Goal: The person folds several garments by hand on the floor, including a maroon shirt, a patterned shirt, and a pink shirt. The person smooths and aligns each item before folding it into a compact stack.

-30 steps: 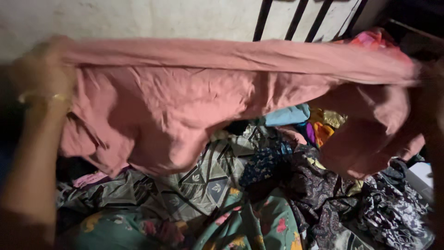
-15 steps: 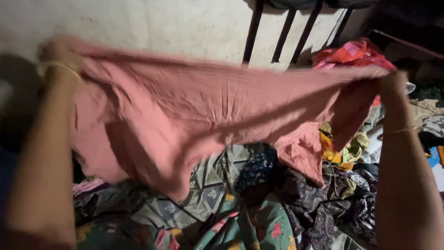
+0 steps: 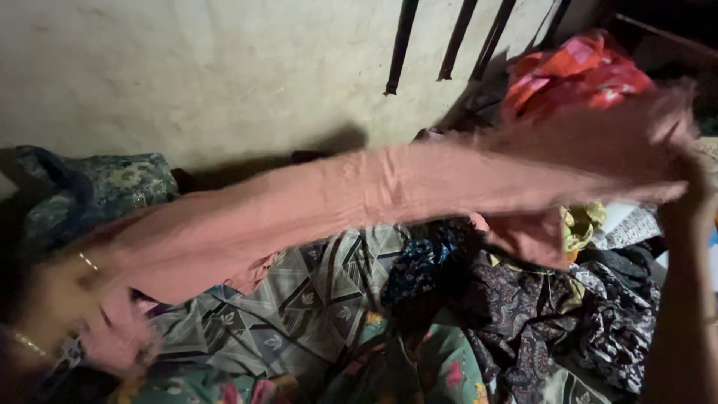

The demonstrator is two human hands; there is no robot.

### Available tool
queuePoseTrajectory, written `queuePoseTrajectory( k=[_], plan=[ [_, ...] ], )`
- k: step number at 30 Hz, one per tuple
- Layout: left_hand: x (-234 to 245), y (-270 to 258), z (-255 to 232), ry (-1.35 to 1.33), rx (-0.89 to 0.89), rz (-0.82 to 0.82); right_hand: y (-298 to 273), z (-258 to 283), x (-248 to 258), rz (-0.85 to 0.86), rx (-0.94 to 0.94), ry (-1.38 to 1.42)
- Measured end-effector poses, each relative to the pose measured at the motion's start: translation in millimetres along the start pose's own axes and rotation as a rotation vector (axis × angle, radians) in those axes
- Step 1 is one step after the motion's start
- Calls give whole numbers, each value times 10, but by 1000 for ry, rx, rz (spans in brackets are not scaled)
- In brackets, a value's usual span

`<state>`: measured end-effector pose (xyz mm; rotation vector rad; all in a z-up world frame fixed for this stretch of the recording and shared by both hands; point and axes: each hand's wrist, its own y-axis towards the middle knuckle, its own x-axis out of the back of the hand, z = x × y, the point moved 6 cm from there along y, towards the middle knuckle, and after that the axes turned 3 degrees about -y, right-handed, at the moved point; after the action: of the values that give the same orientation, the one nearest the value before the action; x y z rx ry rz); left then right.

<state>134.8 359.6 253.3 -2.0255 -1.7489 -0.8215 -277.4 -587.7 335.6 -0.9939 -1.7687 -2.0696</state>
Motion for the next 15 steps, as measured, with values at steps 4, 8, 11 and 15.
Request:
queuePoseTrajectory(
  k=[4, 8, 11, 15],
  plan=[
    [-1007, -517, 356, 572, -129, 460, -489, 14, -7, 43, -36, 5],
    [-1323, -692, 529, 665, 14, 759, -723, 182, -160, 182, -82, -44],
    [-1537, -607, 449, 675, 33, 848, -695, 346, -311, 343, -118, -113],
    [-1872, -311, 309, 709, 18, 931, -609, 620, -636, 650, -191, -238]
  ],
)
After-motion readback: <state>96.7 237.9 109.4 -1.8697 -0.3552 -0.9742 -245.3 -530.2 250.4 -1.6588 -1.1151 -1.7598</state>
